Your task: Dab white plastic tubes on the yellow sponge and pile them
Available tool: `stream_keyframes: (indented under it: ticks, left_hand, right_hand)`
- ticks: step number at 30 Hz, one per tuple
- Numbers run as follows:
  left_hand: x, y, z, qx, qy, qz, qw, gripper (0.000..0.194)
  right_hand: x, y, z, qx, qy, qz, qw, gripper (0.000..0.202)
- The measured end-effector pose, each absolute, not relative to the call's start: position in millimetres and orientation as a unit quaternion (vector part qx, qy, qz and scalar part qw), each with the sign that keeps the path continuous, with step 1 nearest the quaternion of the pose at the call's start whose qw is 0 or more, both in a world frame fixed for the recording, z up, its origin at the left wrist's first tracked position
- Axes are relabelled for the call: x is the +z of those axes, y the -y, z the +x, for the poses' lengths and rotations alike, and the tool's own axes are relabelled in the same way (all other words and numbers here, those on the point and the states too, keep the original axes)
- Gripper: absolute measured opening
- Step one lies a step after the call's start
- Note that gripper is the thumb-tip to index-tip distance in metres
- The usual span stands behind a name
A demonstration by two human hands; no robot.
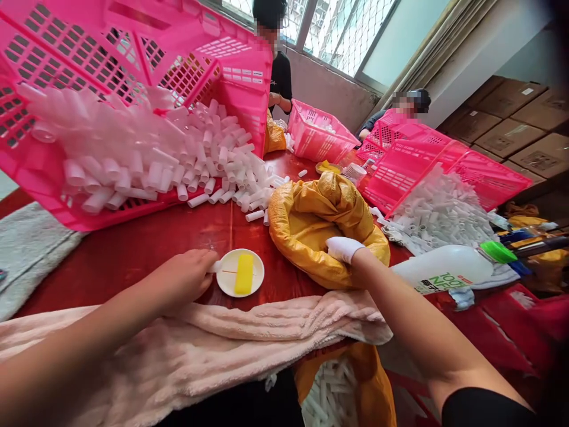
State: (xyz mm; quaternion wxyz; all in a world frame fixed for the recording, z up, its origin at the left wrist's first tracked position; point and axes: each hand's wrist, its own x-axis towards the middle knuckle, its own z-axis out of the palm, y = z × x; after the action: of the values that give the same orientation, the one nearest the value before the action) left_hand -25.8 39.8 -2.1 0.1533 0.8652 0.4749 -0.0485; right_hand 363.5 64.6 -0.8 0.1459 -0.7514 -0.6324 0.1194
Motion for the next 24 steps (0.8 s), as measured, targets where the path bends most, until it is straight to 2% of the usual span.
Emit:
stream_keyframes:
  ticks: [3,6,8,11,13,15,17,19,21,22,24]
  left_hand:
    - [-2,-40,-24,-0.047,-0.483,0.858,0.166,0.017]
    - [-2,-39,-26,-0.029,-0.481,0.86,0.165,0.015]
    - [-3,-39,-27,-0.019,-0.478,0.862,0.166,0.014]
    - [-4,-36,-29,-0.011,-0.485,0.858,0.166,0.015]
    - [-4,-35,-29,-0.01,-0.488,0.858,0.162,0.016]
    - [-4,-35,-29,-0.006,-0.49,0.857,0.157,0.016]
    - [-4,-35,-28,-0.001,-0.495,0.855,0.156,0.017]
    - [-7,-36,-28,0.004,-0.499,0.853,0.154,0.017]
    - [-10,-37,-28,0.01,-0.5,0.853,0.152,0.018]
    - [-11,-38,-27,0.013,-0.5,0.853,0.151,0.017]
    - [-14,-39,-27,0.016,-0.501,0.853,0.147,0.017]
  right_hand:
    - [-1,-59,367,0.128,0.664,-0.732,0.084,0.014]
    - [2,-67,356,0.099,0.693,-0.693,0.17,0.035]
    - [0,-74,341,0.094,0.703,-0.681,0.181,0.044]
    - [-6,-78,320,0.106,0.687,-0.716,0.056,0.047]
    - [-8,-76,313,0.112,0.664,-0.739,-0.023,0.037]
    - [-4,-71,311,0.105,0.651,-0.75,-0.051,0.027]
    - [4,-63,308,0.091,0.657,-0.749,0.003,0.029]
    - [11,-53,295,0.118,0.693,-0.696,0.146,0.034]
    - [10,-43,274,0.175,0.734,-0.583,0.302,0.036]
    - [6,-39,261,0.195,0.75,-0.527,0.348,0.036]
    - [-9,-31,236,0.187,0.782,-0.476,0.357,0.034]
